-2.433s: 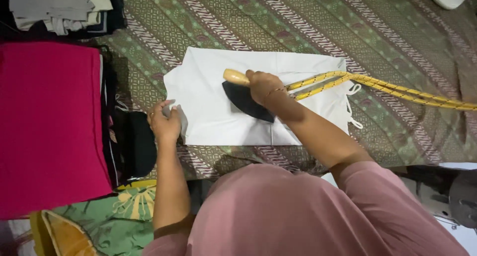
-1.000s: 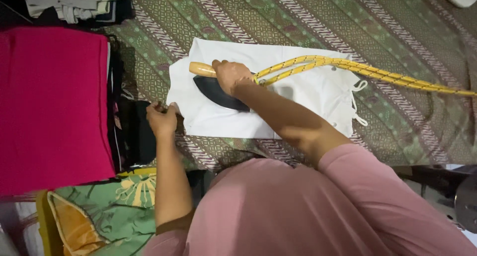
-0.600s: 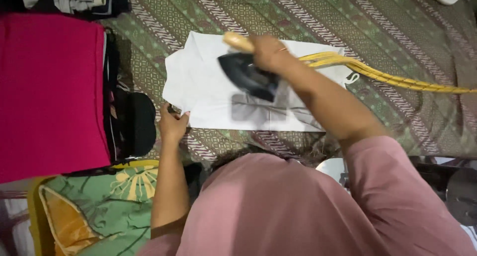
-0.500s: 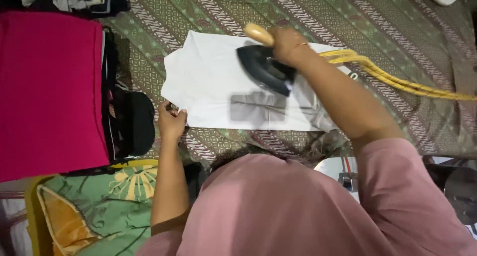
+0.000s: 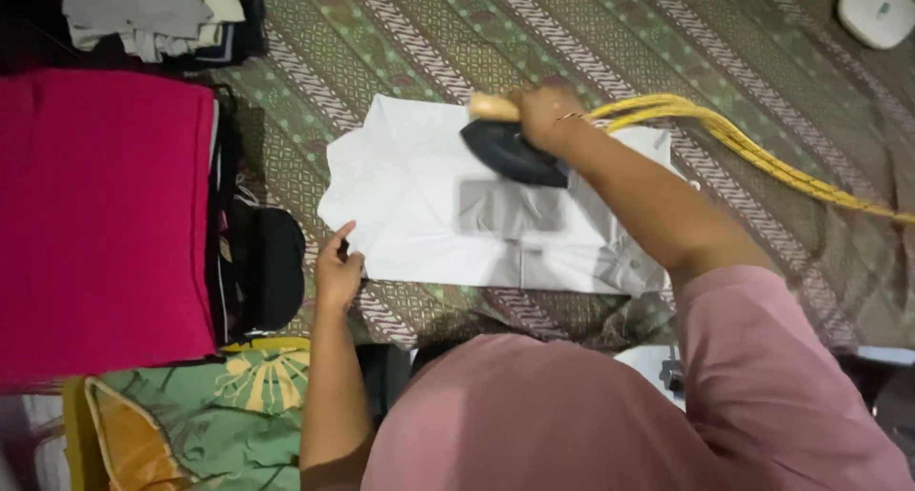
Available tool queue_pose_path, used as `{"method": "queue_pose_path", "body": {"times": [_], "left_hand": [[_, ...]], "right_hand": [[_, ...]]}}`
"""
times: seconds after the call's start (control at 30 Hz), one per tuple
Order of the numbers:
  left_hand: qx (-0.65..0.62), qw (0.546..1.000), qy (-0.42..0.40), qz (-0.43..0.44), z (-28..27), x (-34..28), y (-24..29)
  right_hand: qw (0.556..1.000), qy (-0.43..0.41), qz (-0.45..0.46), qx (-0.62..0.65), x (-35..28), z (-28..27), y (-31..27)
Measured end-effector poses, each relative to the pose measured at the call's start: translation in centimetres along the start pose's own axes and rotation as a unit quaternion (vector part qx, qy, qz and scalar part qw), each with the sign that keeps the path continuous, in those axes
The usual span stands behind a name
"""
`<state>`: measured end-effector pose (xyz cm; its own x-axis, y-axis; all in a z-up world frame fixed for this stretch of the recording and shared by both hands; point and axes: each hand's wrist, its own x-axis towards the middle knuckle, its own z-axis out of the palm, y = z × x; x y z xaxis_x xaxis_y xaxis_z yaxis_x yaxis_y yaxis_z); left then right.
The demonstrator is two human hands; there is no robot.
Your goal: The person irons a white long-sleeved shirt on a patterned ironing board using a steam iron. They smooth the fabric with their hands, iron the sleeves and body, and then fold the shirt into a neat stack.
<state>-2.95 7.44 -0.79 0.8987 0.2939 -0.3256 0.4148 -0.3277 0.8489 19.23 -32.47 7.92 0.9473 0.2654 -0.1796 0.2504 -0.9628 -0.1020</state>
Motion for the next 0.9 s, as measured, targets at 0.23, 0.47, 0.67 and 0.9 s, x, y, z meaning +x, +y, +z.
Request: {"method": "queue_pose_path", "body": {"times": [0.23, 0.47, 0.67, 0.9], "left_hand": [[-0.050, 0.999, 0.003, -0.018, 0.1, 0.2, -1.3], [-0.070, 0.997, 0.012, 0.005, 0.4, 1.3, -3.3], [-0.103, 0.995, 0.007, 0.002, 0.4, 1.0, -2.9], [-0.175, 0.982, -0.057, -0.040, -0.9, 1.2, -1.5]], "right_hand": [[0.975, 0.094, -0.203, -0.006, 2.0, -2.8, -8.7], [0.946, 0.212, -0.242, 0.020, 7.2, -1.6, -12.2], [0.980, 0.150, -0.133, 0.009, 13.8, 3.5, -13.4], [0.994, 0.035, -0.092, 0.051, 12.7, 0.4, -13.4]]}}
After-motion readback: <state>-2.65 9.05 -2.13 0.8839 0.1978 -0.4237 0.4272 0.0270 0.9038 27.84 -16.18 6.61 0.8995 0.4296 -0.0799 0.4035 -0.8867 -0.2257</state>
